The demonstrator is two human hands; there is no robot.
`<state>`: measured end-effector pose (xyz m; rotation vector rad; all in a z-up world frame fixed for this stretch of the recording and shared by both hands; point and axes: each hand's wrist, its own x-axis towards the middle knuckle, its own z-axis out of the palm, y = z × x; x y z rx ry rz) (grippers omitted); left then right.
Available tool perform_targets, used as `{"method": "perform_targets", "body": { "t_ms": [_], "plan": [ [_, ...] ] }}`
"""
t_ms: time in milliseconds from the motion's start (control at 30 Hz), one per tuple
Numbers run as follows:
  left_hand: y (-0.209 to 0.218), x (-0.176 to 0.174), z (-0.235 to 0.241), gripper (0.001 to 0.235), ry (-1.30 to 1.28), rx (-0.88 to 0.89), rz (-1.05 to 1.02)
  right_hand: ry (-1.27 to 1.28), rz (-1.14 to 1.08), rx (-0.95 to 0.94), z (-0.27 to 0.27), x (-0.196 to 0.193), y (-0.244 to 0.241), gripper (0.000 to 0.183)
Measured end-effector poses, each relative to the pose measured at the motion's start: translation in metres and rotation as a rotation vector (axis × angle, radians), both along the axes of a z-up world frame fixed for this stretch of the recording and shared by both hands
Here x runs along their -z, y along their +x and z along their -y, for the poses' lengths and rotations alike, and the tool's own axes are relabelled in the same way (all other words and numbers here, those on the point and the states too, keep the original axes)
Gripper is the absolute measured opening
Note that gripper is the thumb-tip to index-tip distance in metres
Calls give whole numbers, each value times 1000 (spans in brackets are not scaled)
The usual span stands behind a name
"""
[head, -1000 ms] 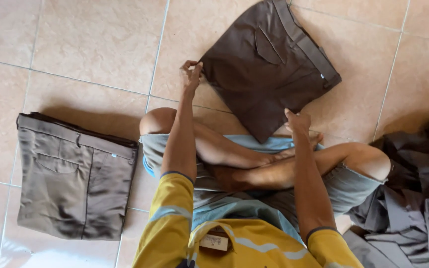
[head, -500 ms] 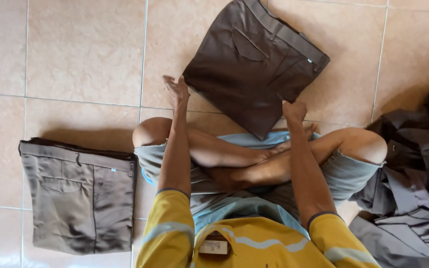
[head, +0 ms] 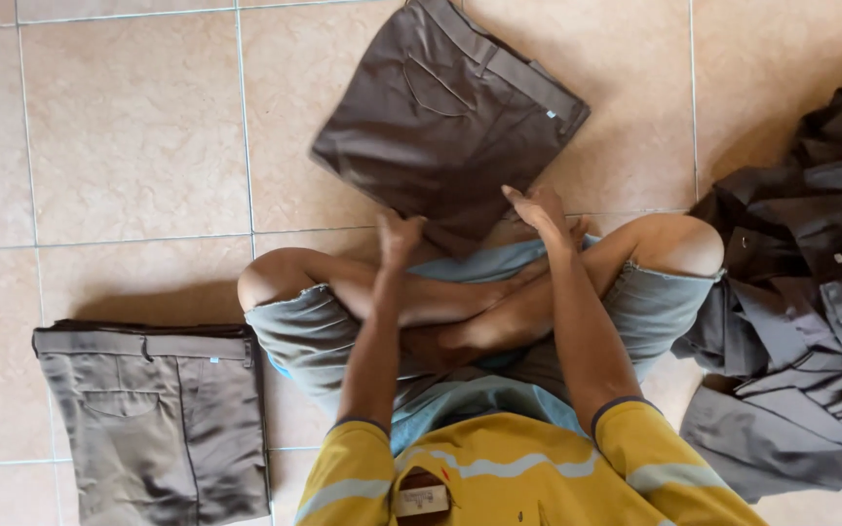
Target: The person sits cross-legged on a tiled floor and folds a pair of brown trousers by hand. They smooth the fabric, fold the legs together, and fold the garment into a compact rectangle before placing it on a pile of similar trousers.
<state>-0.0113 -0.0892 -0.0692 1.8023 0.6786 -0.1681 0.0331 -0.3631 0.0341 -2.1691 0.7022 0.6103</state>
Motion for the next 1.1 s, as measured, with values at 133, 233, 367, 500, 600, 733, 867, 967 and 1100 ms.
{"method": "perform_targets", "body": {
  "t_ms": [133, 233, 367, 500, 600, 733, 867, 967, 1100],
  "plan": [
    [36, -8, -128, 23, 372, -254, -44, 17, 174, -84, 10, -2, 10, 62],
    [29, -43, -177, 33, 649, -297, 50, -421, 664, -85, 6, 0, 18, 32],
    [18, -13, -151, 45, 703, -111, 206, -329, 795, -221, -4, 34, 42, 43],
    [10, -54, -104, 59, 752, 145, 41, -202, 769, -374, -7, 82, 53, 39],
    [14, -56, -107, 60, 764, 193, -57, -105, 456, -343, -13, 65, 43, 34],
    [17, -35, -115, 57, 814, 188, -49, -183, 439, -329, -19, 74, 41, 46],
    [12, -57, -100, 66, 838, 169, -36, -214, 657, -286, -35, 57, 62, 57],
    [10, -77, -93, 81, 869, 173, 12, -342, 812, -357, -31, 119, 93, 56],
    [12, -61, -92, 87, 817, 267, -46, -348, 513, -186, -18, 142, 108, 26]
  ]
}}
